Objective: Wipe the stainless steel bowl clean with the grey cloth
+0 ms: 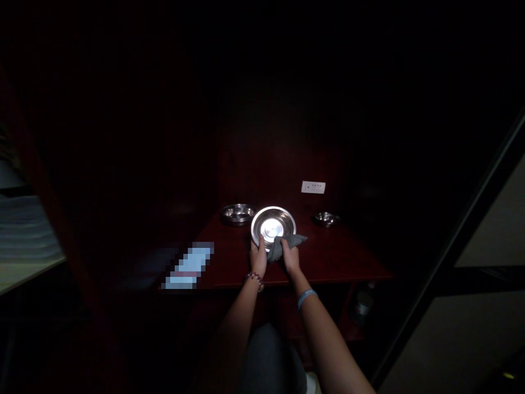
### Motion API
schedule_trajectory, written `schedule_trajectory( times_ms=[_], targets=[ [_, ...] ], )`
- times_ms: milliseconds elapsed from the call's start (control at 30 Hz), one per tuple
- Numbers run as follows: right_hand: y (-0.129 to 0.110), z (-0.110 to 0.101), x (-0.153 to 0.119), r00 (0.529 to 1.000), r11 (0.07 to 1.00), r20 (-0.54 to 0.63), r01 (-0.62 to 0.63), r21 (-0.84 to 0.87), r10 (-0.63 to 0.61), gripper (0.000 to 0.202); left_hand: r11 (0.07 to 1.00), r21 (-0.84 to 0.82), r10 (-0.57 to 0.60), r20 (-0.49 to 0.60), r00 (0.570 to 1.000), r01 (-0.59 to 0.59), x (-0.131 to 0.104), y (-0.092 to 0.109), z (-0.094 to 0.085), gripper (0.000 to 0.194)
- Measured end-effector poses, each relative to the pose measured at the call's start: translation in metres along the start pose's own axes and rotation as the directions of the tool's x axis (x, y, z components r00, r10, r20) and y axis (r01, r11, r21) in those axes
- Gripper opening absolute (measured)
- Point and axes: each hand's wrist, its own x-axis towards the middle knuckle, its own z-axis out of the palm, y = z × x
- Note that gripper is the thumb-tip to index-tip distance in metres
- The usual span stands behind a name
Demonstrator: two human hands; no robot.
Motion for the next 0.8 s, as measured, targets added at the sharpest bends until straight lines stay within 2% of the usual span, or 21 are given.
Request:
schedule_trajectory(
  times_ms=[367, 800],
  targets=[
    [0.0067, 0.0000, 0.0035, 1.000, 1.000, 0.009, -0.002, -0.009, 0.002, 0.038, 1.000, -0.003, 0.004, 0.016, 1.000, -0.004, -0.0014, 0.0019, -0.0001, 0.043],
    [-0.0018, -0.0001, 0.0005, 1.000, 1.000, 0.010, -0.029, -0.011, 0.029, 0.038, 1.000, 0.018, 0.001, 0.005, 1.000, -0.001, 0.0029, -0.0062, 0.0005, 0.046]
  ],
)
